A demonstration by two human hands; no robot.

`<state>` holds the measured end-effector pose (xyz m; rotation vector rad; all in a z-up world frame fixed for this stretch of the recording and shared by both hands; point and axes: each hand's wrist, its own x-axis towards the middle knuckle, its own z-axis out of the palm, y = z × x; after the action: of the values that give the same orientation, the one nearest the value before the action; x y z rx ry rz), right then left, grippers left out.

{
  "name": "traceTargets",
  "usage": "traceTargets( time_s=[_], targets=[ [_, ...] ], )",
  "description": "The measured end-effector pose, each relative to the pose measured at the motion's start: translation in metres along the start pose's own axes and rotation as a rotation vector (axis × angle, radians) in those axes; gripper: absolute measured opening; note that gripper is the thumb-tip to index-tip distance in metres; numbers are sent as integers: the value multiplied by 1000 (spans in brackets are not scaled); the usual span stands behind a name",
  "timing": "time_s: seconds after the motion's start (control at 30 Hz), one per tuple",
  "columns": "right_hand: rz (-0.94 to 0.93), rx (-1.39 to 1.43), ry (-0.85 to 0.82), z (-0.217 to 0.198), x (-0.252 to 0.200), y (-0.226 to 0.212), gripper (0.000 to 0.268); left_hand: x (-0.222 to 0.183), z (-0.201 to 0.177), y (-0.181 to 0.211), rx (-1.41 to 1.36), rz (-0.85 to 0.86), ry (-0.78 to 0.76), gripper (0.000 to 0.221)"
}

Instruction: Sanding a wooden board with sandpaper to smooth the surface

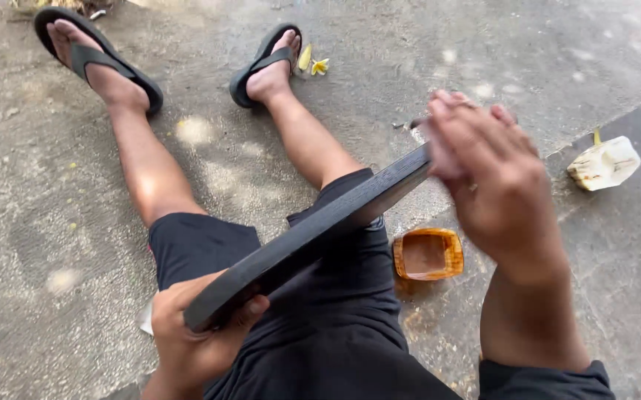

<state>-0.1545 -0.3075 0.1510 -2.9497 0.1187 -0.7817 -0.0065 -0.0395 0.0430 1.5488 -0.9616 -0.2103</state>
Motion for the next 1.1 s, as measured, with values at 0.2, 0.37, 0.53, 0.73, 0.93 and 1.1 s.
traceTargets(
  time_s=[0.2,0.37,0.53,0.73,0.93,1.1],
  targets=[
    [-84,147,-4,9,-1,-33,56,6,2,10,-94,9,-54,33],
    [39,-31,26,3,-12,5,38,0,5,8,18,21,49,36],
    [-48,124,-76,7,-22,-25,47,10,14,27,-10,31,-1,29],
    [62,35,7,-6,-4,-12,41,15,18,39,-43,30,1,34],
    [-113,93,-80,-9,2,-65,44,21,25,44,-65,70,-102,42],
    [1,31,-12,-9,5,-51,38,24,30,46,-118,101,-32,38]
  ],
)
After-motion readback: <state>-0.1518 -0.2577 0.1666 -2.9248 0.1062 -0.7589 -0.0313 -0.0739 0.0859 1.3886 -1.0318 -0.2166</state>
